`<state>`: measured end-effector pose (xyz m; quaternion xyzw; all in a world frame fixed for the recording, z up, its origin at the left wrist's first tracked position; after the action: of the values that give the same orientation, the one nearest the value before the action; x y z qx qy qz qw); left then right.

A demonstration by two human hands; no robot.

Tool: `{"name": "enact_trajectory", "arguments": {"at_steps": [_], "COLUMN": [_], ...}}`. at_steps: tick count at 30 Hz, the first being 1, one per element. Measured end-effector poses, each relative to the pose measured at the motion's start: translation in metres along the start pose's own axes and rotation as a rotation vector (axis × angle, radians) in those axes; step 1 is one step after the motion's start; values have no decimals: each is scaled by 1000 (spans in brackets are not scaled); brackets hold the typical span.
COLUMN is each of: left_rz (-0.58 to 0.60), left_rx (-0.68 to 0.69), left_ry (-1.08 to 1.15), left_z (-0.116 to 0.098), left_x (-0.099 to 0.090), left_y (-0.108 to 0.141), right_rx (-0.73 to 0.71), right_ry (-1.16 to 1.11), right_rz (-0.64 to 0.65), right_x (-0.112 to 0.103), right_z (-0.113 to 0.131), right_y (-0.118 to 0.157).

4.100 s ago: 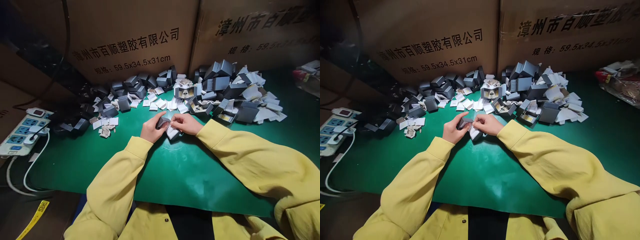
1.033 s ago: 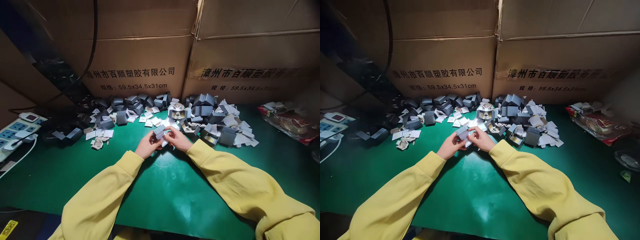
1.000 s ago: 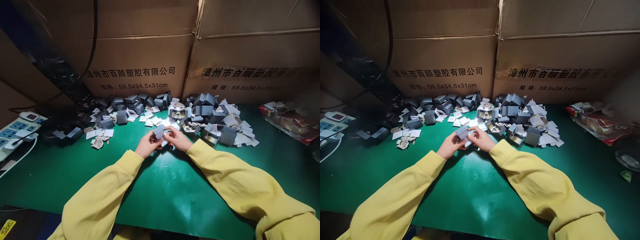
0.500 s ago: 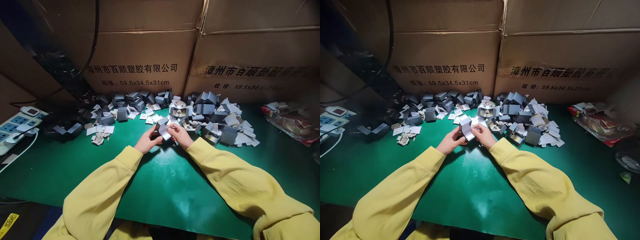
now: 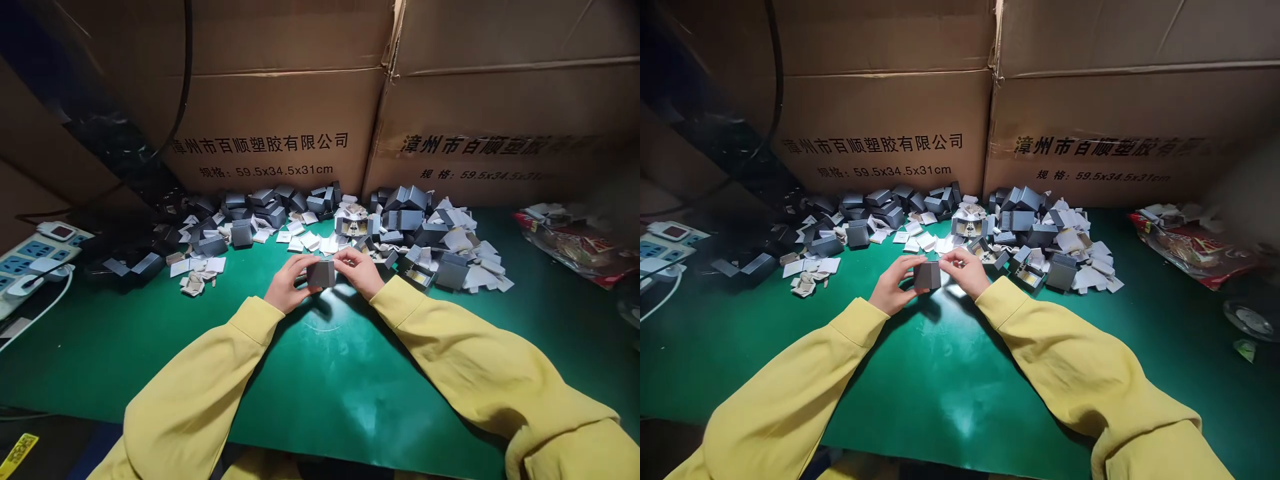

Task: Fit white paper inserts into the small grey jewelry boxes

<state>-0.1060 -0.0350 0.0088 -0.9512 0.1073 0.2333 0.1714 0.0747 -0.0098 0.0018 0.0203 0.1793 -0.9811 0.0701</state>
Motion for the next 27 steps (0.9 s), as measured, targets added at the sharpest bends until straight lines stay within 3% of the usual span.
{"name": "enact_trajectory", "arguments": {"at_steps": [4, 14, 18, 22, 25, 27], "left_rz": [-22, -28, -16, -10, -25, -47], "left_rx": [238, 438, 430, 387, 290, 195], "left_ry": [-226, -251, -314, -363, -381, -355], "left_z": [-2, 0, -2, -1, 3, 6], "left_x": [0, 5, 3, 0, -2, -4], "left_y": [3, 7, 6, 4, 2, 1], "right_rx": [56, -24, -30, 51, 71, -12], "right_ry": [-125, -155, -112, -17, -27, -10], "right_rz": [207, 210, 228, 179, 218, 266], "right_x": [4, 6, 7, 8, 11, 13], "right_z": [5, 15, 12, 3, 1, 4], "right_y": [5, 13, 14, 15, 17, 17]}}
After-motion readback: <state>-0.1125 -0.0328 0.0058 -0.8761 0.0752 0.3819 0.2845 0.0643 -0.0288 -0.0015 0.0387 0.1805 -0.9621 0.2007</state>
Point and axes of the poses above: each hand's wrist, its own y-axis away from the middle knuckle, its own x-axis out of the palm, z = x × y, the point moved 1 cm from there along -y, towards the middle knuckle, and after that the axes turned 11 degrees about -x, right-handed, at the moved point
